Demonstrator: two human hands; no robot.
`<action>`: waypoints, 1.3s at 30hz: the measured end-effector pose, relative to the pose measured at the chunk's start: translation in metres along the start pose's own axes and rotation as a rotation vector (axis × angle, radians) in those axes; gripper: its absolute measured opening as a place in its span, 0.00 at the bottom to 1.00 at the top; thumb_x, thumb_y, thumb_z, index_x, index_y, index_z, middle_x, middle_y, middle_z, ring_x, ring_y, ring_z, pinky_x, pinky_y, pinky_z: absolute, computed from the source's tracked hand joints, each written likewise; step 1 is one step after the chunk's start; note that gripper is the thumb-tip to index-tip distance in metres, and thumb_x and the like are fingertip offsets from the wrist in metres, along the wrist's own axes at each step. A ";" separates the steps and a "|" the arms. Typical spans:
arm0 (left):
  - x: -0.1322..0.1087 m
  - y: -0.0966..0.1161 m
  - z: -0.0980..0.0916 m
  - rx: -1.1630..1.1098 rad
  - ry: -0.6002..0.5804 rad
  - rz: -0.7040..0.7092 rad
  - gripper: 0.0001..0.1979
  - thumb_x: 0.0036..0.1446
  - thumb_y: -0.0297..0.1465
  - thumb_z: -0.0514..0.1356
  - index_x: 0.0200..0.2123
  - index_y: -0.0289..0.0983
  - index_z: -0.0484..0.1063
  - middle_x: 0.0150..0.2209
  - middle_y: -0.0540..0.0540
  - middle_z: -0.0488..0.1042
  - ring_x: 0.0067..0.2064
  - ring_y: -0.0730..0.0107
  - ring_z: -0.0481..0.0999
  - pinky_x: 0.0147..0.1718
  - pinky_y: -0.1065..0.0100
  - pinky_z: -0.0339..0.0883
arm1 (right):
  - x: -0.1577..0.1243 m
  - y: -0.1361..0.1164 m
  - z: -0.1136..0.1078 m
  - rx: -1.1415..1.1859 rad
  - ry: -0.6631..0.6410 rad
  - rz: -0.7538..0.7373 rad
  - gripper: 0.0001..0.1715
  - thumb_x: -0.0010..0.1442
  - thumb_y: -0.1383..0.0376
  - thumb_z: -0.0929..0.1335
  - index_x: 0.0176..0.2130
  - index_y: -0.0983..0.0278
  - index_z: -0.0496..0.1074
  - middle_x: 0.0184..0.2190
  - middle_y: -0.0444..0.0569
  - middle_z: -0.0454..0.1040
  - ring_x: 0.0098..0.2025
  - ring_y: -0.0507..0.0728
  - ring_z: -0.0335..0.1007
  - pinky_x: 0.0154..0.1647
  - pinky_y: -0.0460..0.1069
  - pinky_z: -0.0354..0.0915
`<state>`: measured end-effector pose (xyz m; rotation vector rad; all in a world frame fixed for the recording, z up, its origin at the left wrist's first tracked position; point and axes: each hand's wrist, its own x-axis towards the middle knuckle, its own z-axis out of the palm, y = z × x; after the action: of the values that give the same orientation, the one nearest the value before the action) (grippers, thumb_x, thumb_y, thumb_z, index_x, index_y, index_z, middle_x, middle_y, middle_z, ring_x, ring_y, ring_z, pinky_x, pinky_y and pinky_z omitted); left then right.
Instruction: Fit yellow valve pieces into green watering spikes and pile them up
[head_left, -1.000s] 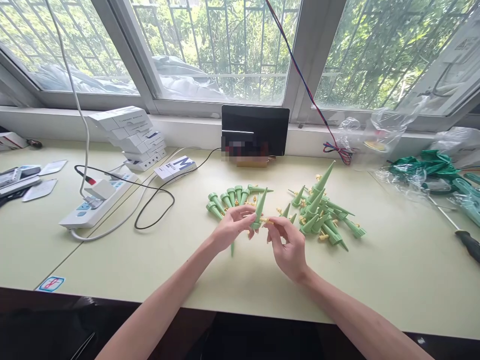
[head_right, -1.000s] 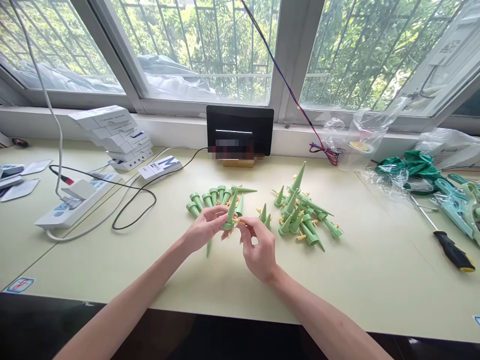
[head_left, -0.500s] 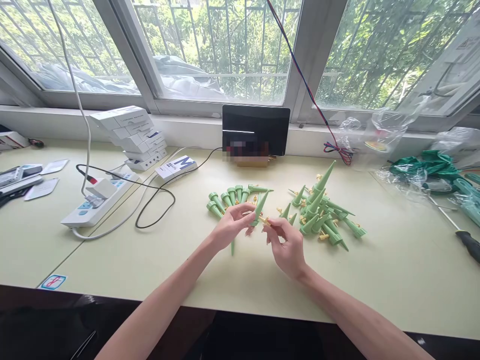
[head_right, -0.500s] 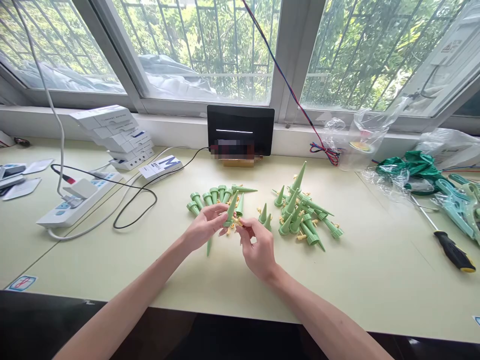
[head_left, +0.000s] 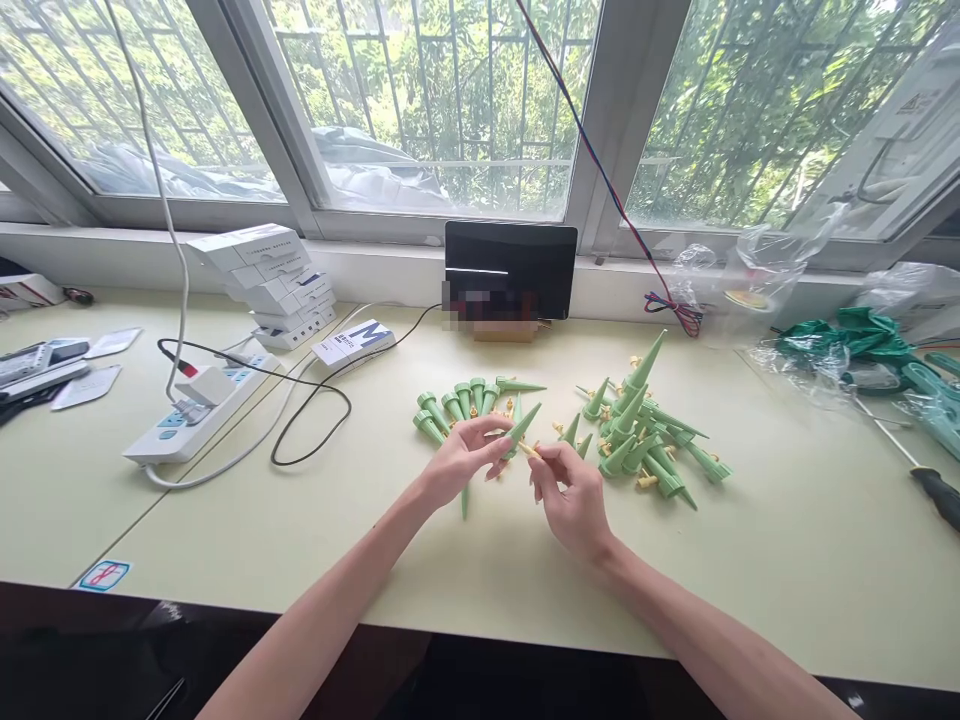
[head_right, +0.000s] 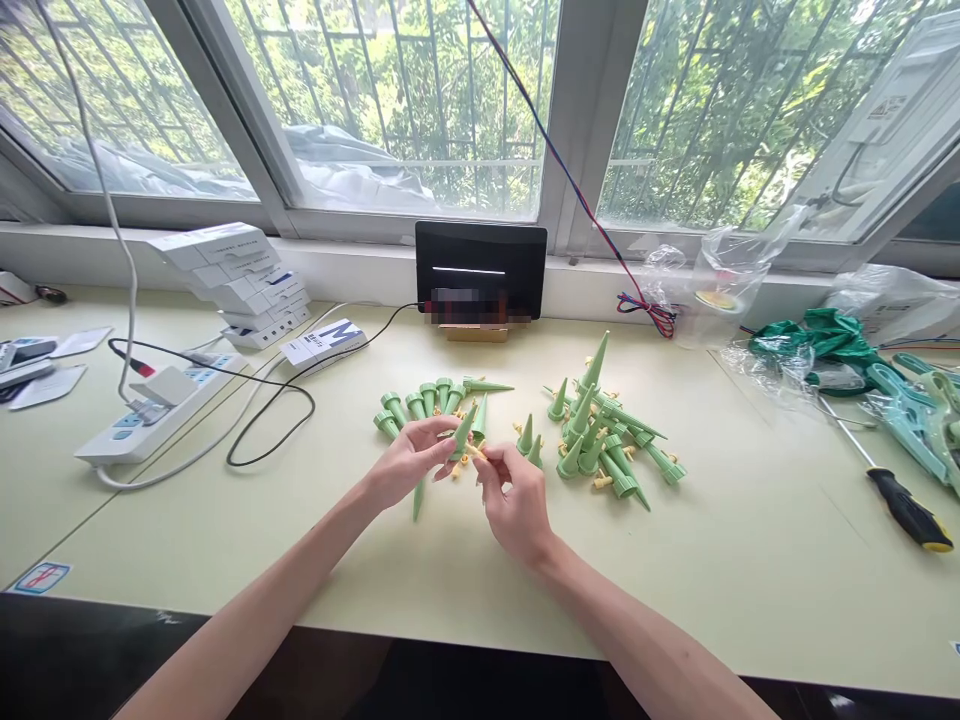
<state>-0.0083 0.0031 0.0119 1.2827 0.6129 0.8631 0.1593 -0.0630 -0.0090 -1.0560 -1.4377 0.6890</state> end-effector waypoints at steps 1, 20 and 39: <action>0.000 0.000 0.000 0.007 -0.006 0.000 0.14 0.56 0.37 0.65 0.41 0.34 0.75 0.31 0.48 0.69 0.24 0.78 0.66 0.21 0.72 0.59 | 0.000 0.000 0.000 -0.008 -0.006 0.004 0.09 0.67 0.63 0.64 0.34 0.64 0.67 0.23 0.42 0.68 0.21 0.49 0.63 0.23 0.45 0.62; -0.001 0.006 0.001 0.038 -0.063 0.007 0.14 0.55 0.38 0.66 0.39 0.32 0.78 0.33 0.45 0.71 0.24 0.78 0.66 0.20 0.73 0.58 | -0.005 0.003 -0.001 -0.015 -0.146 0.063 0.22 0.71 0.57 0.57 0.27 0.62 0.63 0.15 0.39 0.59 0.16 0.49 0.54 0.19 0.45 0.54; -0.003 0.008 -0.002 0.132 -0.059 0.003 0.13 0.55 0.38 0.66 0.35 0.33 0.78 0.33 0.46 0.69 0.24 0.79 0.66 0.21 0.73 0.60 | -0.004 -0.001 0.000 -0.124 -0.182 -0.020 0.19 0.69 0.60 0.59 0.28 0.63 0.65 0.18 0.41 0.62 0.19 0.50 0.57 0.21 0.46 0.56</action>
<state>-0.0133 0.0028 0.0194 1.4232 0.6299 0.7948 0.1591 -0.0666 -0.0097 -1.0944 -1.6634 0.7028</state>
